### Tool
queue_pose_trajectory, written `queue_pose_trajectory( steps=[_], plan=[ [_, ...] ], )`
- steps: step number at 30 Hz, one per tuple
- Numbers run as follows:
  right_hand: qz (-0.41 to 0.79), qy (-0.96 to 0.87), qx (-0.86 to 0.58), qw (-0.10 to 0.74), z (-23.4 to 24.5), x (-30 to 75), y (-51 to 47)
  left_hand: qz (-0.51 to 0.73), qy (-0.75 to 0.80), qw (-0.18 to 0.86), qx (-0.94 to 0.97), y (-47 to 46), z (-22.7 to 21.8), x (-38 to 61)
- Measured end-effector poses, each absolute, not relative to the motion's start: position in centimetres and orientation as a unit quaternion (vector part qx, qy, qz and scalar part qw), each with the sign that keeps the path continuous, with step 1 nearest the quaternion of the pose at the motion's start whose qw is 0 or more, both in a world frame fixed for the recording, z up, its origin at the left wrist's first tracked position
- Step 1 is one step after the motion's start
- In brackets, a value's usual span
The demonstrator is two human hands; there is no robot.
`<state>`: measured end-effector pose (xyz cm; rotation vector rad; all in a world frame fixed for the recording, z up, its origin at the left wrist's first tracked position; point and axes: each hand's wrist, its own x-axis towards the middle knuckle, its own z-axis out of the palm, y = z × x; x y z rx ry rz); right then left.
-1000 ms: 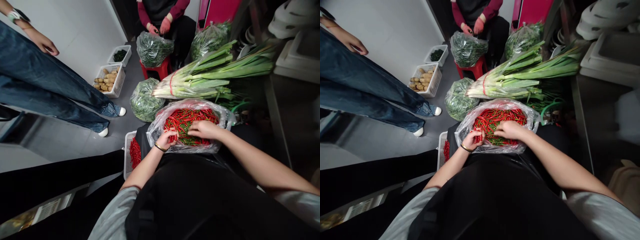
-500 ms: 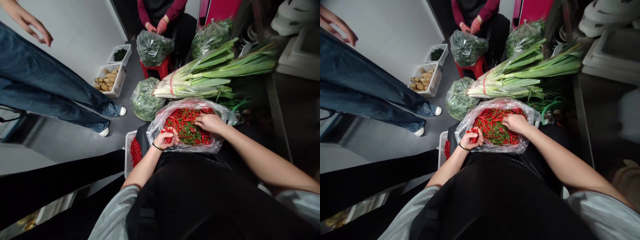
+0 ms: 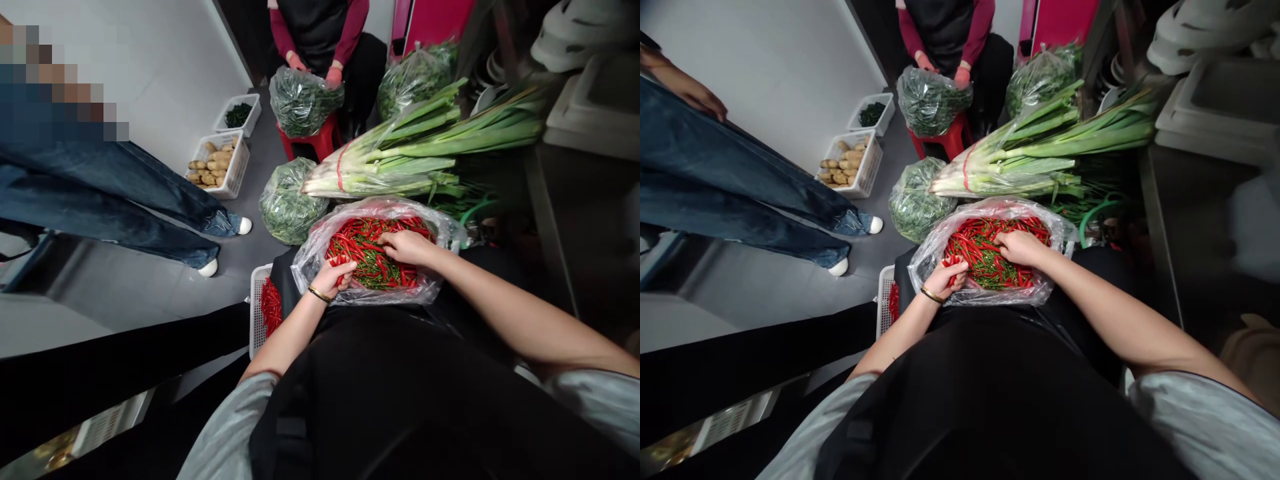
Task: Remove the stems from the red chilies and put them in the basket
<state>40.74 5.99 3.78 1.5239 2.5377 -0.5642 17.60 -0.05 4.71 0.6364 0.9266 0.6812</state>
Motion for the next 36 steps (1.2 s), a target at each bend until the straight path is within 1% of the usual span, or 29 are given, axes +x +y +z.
queue_pose_trajectory(
  steps=[4, 7, 12, 14, 16, 18, 20, 22, 23, 24, 25, 26, 29, 31, 33, 36],
  plan=[
    [-0.180, 0.818, 0.545, 0.045, 3.8, 42.3, 5.1, 0.300, 0.439, 0.786, 0.317, 0.1, 4.7, 18.5],
    [-0.180, 0.803, 0.568, 0.026, 4.0, 41.8, 4.5, 0.299, 0.441, 0.793, 0.297, 0.1, 4.9, 18.0],
    [-0.200, 0.796, 0.557, 0.131, 4.1, 38.4, 3.6, 0.325, 0.403, 0.813, 0.265, 0.0, 5.1, 17.0],
    [-0.198, 0.795, 0.554, 0.148, 4.0, 37.7, 3.6, 0.319, 0.390, 0.824, 0.260, -0.1, 5.0, 17.0],
    [-0.222, 0.788, 0.557, 0.140, 4.0, 38.1, 3.8, 0.312, 0.396, 0.823, 0.261, -0.3, 4.9, 17.2],
    [-0.312, 0.755, 0.570, 0.090, 4.2, 39.3, 3.9, 0.305, 0.421, 0.807, 0.280, -0.4, 4.8, 17.5],
    [-0.462, 0.682, 0.567, 0.004, 4.7, 40.4, 3.4, 0.290, 0.441, 0.789, 0.315, -0.5, 4.9, 18.2],
    [-0.602, 0.596, 0.525, -0.083, 5.4, 40.9, 2.3, 0.262, 0.443, 0.781, 0.354, -0.7, 5.0, 19.1],
    [-0.646, 0.568, 0.497, -0.115, 5.7, 40.8, 1.6, 0.244, 0.435, 0.783, 0.372, -0.8, 5.0, 19.5],
    [-0.664, 0.560, 0.476, -0.141, 6.0, 40.5, 0.8, 0.226, 0.426, 0.787, 0.385, -0.9, 5.0, 19.9],
    [-0.654, 0.574, 0.465, -0.166, 6.3, 40.1, 0.0, 0.209, 0.417, 0.793, 0.393, -1.0, 5.0, 20.3],
    [-0.618, 0.604, 0.466, -0.192, 6.4, 39.6, -0.6, 0.196, 0.411, 0.799, 0.393, -1.0, 4.9, 20.6],
    [-0.432, 0.714, 0.475, -0.278, 6.6, 38.1, -1.8, 0.197, 0.421, 0.808, 0.361, -1.1, 4.8, 20.8],
    [-0.331, 0.763, 0.460, -0.310, 6.4, 37.5, -2.0, 0.211, 0.435, 0.805, 0.344, -1.1, 4.9, 20.5],
    [-0.249, 0.805, 0.448, -0.300, 6.3, 37.3, -2.0, 0.218, 0.452, 0.793, 0.345, -1.1, 5.3, 20.1],
    [-0.142, 0.862, 0.435, -0.217, 6.2, 38.2, -1.9, 0.194, 0.454, 0.795, 0.352, -1.3, 5.6, 19.2]
  ],
)
